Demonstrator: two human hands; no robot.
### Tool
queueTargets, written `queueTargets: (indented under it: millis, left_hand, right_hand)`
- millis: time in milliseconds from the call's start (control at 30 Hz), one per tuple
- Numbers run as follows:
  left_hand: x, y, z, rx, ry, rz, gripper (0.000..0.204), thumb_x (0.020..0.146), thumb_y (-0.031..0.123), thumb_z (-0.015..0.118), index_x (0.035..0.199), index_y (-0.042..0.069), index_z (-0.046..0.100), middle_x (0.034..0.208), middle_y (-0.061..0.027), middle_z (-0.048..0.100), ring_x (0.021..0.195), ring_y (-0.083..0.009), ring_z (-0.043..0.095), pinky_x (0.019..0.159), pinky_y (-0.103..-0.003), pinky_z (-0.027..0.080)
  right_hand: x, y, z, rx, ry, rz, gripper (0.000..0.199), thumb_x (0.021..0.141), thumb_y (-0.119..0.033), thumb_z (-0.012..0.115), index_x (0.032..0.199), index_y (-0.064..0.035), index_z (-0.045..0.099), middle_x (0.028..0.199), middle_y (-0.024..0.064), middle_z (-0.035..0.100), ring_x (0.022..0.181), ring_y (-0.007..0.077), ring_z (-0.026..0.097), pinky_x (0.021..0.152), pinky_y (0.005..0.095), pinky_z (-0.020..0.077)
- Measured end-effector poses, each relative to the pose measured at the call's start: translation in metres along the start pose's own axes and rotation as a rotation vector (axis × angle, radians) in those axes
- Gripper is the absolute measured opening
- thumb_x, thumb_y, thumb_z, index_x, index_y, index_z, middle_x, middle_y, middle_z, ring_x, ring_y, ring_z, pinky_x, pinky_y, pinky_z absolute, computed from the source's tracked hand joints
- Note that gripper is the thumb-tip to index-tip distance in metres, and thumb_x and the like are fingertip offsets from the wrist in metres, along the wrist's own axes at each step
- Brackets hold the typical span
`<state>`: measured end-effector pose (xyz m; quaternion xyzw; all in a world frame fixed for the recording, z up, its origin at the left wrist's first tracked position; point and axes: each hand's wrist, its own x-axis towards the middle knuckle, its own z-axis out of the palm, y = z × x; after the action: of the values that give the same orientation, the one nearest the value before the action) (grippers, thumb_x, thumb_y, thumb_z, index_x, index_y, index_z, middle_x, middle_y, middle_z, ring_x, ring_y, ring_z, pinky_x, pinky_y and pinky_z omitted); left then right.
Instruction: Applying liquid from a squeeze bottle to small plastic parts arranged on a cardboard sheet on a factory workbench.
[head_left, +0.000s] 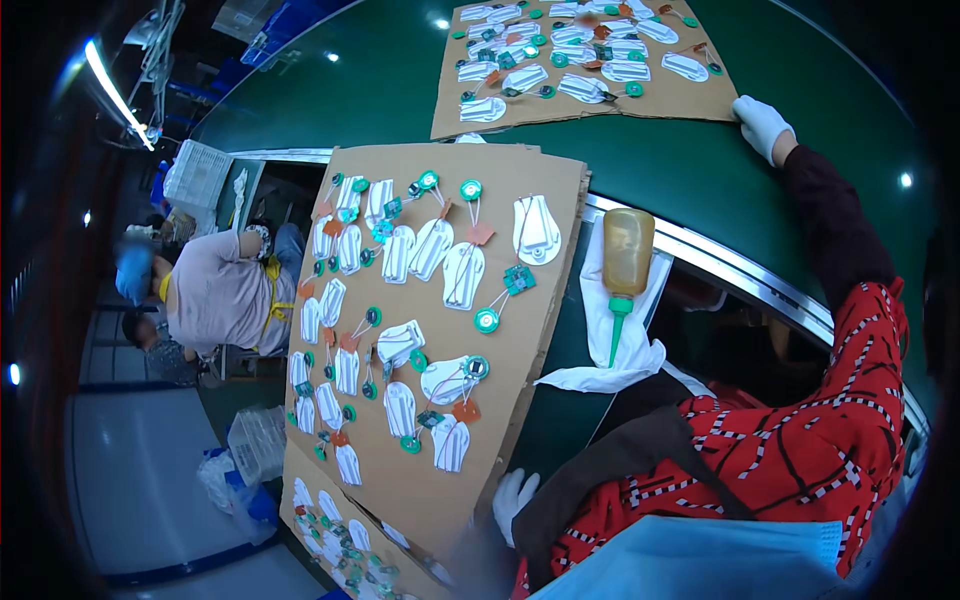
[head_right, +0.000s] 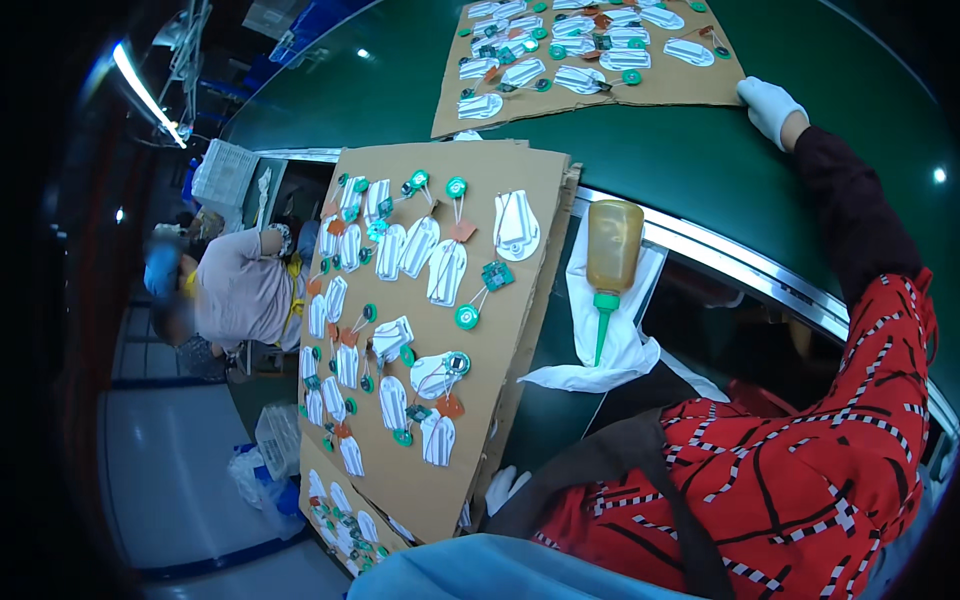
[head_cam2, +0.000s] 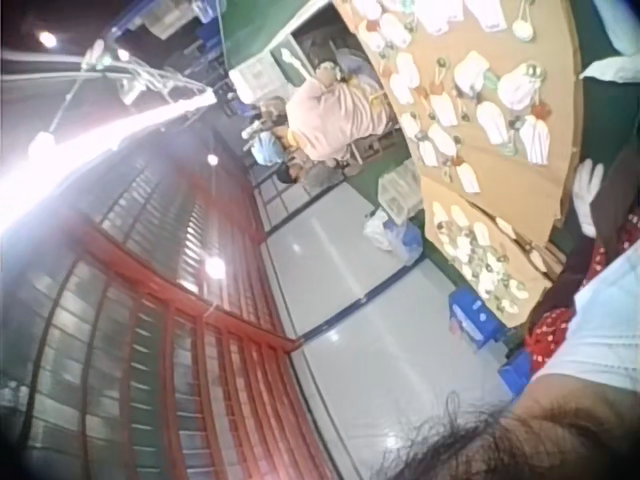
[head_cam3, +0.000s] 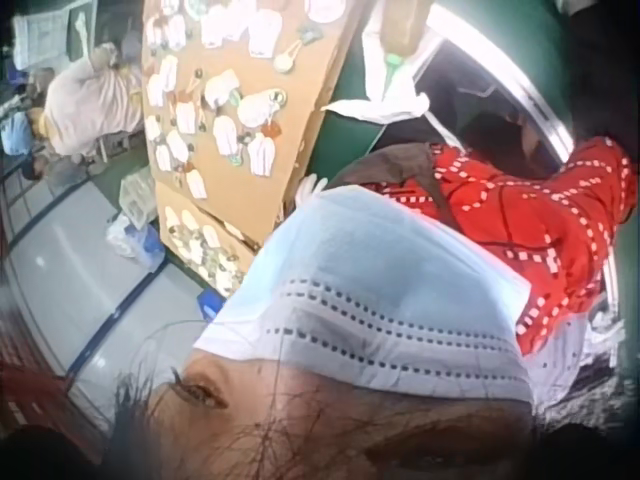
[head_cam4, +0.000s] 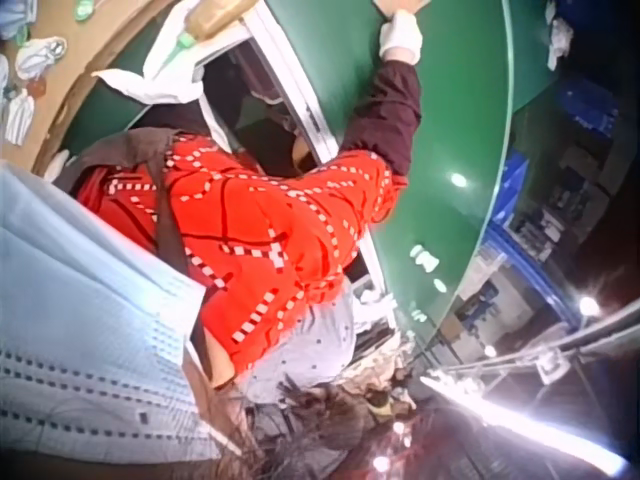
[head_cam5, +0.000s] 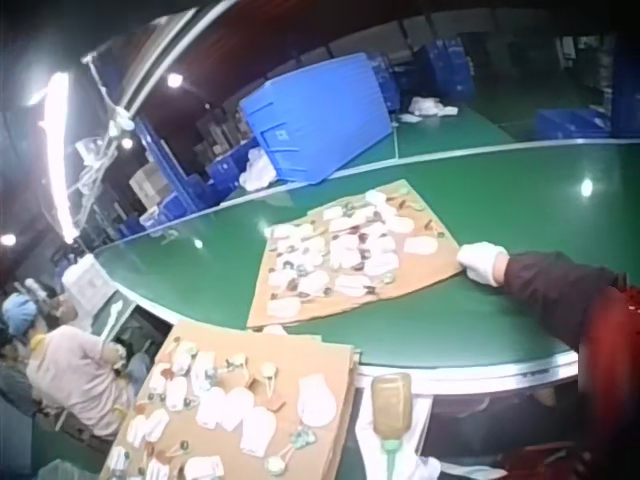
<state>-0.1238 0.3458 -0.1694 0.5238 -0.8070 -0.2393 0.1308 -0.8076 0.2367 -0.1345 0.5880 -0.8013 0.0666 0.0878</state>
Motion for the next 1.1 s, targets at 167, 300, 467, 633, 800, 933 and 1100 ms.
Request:
queueTargets:
  millis: [167, 300, 467, 633, 800, 933, 1100]
  left_hand:
    - [-0.001, -0.007, 0.004, 0.024, -0.012, -0.082, 0.032, 0.073, 0.02, 0.065, 0.104, 0.012, 0.065, 0.114, -0.0147, 0.059, 0.109, -0.0341, 0.053, 0.093, -0.041, 0.041]
    - [0.002, -0.012, 0.009, 0.197, 0.132, 0.202, 0.034, 0.069, 0.016, 0.065, 0.102, 0.011, 0.065, 0.111, -0.0161, 0.059, 0.106, -0.0362, 0.053, 0.089, -0.043, 0.042]
    - [0.003, -0.005, 0.007, 0.258, 0.217, 0.24, 0.035, 0.067, 0.012, 0.063, 0.102, 0.009, 0.064, 0.11, -0.0171, 0.059, 0.1, -0.0377, 0.055, 0.086, -0.045, 0.044]
    - [0.005, 0.003, 0.004, 0.263, 0.238, 0.259, 0.034, 0.068, 0.012, 0.061, 0.102, 0.007, 0.063, 0.108, -0.0191, 0.058, 0.096, -0.0384, 0.057, 0.082, -0.046, 0.045]
    - [0.0, -0.008, 0.009, 0.288, 0.18, 0.251, 0.032, 0.073, 0.02, 0.064, 0.102, 0.007, 0.062, 0.107, -0.0178, 0.059, 0.097, -0.0372, 0.056, 0.082, -0.044, 0.046]
    - [-0.004, -0.023, 0.007, 0.192, 0.109, 0.257, 0.034, 0.07, 0.024, 0.063, 0.098, 0.006, 0.064, 0.104, -0.0205, 0.06, 0.093, -0.0395, 0.058, 0.079, -0.046, 0.046]
    - [-0.001, -0.021, 0.008, 0.193, 0.084, 0.206, 0.032, 0.073, 0.027, 0.062, 0.098, 0.007, 0.065, 0.106, -0.0185, 0.059, 0.095, -0.0378, 0.057, 0.081, -0.045, 0.045]
  right_hand:
    - [0.0, -0.026, -0.016, -0.035, 0.026, 0.15, 0.017, 0.074, 0.0, 0.053, 0.091, -0.0044, 0.052, 0.093, 0.0163, 0.056, 0.088, 0.0365, 0.056, 0.078, 0.0412, 0.0457]
    - [0.067, -0.1, -0.015, 0.247, 0.166, -0.147, 0.028, 0.075, -0.012, 0.064, 0.103, -0.0075, 0.058, 0.1, 0.014, 0.058, 0.096, 0.0322, 0.056, 0.084, 0.0396, 0.0465]
    - [0.18, -0.241, 0.0, 0.189, 0.059, -0.64, 0.043, 0.074, 0.002, 0.059, 0.113, -0.0141, 0.058, 0.125, 0.0045, 0.052, 0.113, 0.0278, 0.049, 0.094, 0.0384, 0.0422]
    - [0.228, -0.329, 0.021, 0.063, -0.354, -0.769, 0.034, 0.081, -0.012, 0.059, 0.114, -0.0183, 0.059, 0.122, 0.0049, 0.053, 0.114, 0.0306, 0.05, 0.088, 0.0399, 0.0467]
    - [0.226, -0.331, -0.006, -0.099, -0.442, -0.729, 0.042, 0.078, -0.013, 0.062, 0.119, -0.0199, 0.057, 0.113, 0.013, 0.059, 0.107, 0.0332, 0.057, 0.085, 0.0429, 0.0488]
    - [0.247, -0.338, 0.018, -0.109, -0.473, -0.798, 0.053, 0.072, -0.009, 0.066, 0.123, -0.0174, 0.053, 0.12, 0.0074, 0.057, 0.112, 0.0323, 0.054, 0.088, 0.0438, 0.0474]
    - [0.25, -0.332, 0.039, -0.068, -0.502, -0.851, 0.058, 0.071, -0.009, 0.067, 0.126, -0.0167, 0.051, 0.131, 0.0053, 0.049, 0.117, 0.0304, 0.051, 0.094, 0.043, 0.0448]
